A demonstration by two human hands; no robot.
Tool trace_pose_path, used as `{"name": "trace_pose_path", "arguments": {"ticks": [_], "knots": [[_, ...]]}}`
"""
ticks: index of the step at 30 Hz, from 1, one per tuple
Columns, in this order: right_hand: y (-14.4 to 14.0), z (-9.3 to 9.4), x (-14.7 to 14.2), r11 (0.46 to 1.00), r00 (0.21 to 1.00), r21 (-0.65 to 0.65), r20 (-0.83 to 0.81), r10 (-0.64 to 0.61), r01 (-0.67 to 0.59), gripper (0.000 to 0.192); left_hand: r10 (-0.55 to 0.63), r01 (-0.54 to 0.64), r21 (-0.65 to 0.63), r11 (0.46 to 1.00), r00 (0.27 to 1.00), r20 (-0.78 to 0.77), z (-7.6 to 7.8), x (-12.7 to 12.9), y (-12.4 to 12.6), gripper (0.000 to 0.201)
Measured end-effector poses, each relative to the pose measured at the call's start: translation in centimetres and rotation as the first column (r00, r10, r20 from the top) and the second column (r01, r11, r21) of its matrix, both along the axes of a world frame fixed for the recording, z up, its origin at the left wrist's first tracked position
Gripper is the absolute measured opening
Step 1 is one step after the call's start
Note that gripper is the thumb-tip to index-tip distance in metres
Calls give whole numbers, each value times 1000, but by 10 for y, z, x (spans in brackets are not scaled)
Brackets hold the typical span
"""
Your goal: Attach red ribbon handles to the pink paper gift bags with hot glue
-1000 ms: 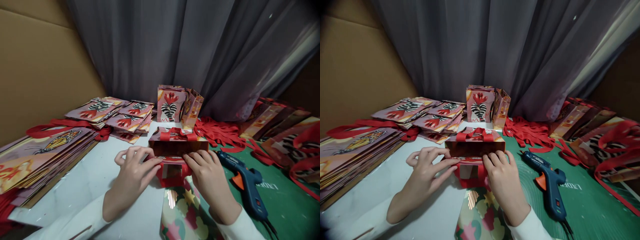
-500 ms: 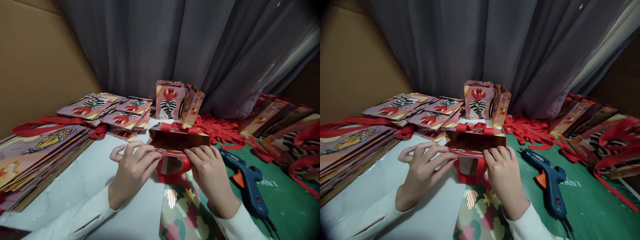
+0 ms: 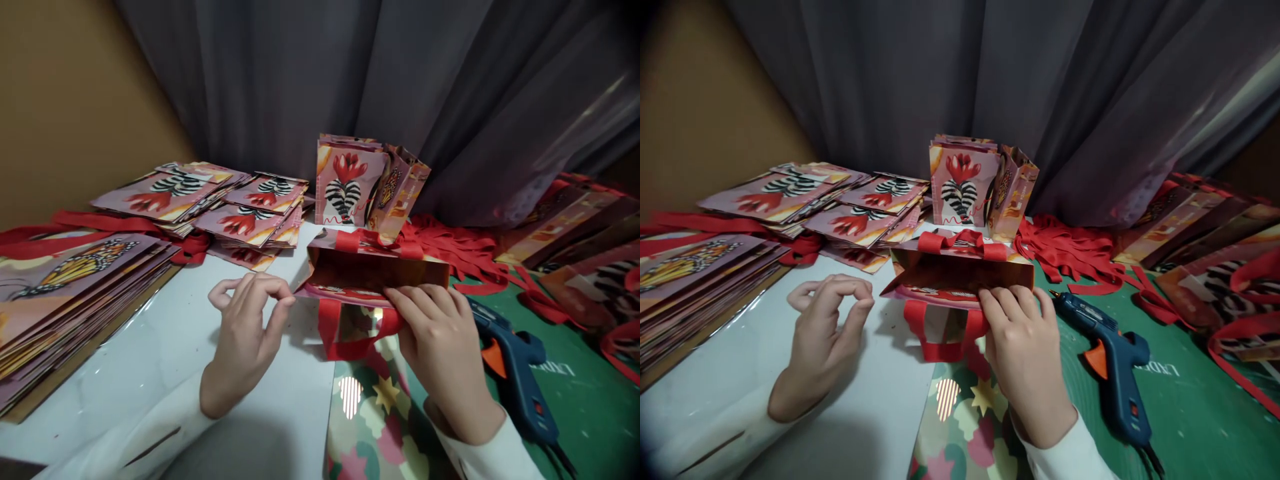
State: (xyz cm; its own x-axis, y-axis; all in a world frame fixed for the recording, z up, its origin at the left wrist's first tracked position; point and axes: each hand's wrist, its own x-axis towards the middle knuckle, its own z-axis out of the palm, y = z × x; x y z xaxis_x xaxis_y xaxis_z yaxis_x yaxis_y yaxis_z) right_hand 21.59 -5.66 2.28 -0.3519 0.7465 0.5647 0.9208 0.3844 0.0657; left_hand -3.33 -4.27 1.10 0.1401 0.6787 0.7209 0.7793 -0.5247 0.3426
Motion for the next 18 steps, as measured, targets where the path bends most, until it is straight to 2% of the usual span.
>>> {"name": "trace_pose_path", "arguments": {"ticks": [4,10,13,16,18], "knots": [[1,2,4,1000,1000,0,-26,4,-4,31,-41,36,-57,998,996,-84,-8,-6,6,13],[2,4,9,999,994,19,-108,27,-25,32,-109,55,-195,979,955,-277,-13,-9,14,41],[2,5,10,999,987,26,-158,39,-35,35,-74,21,-159,987,941,-330,-13,-13,19,32],[2,6,9,999,981,15,-192,40,-38,37,25,-47,-75,996,961,-275,-12,-18,23,28],[1,6,8,999,980,9,-197,34,-33,37,-16,4,-49,999,970,-241,-13,-20,22,32]]}}
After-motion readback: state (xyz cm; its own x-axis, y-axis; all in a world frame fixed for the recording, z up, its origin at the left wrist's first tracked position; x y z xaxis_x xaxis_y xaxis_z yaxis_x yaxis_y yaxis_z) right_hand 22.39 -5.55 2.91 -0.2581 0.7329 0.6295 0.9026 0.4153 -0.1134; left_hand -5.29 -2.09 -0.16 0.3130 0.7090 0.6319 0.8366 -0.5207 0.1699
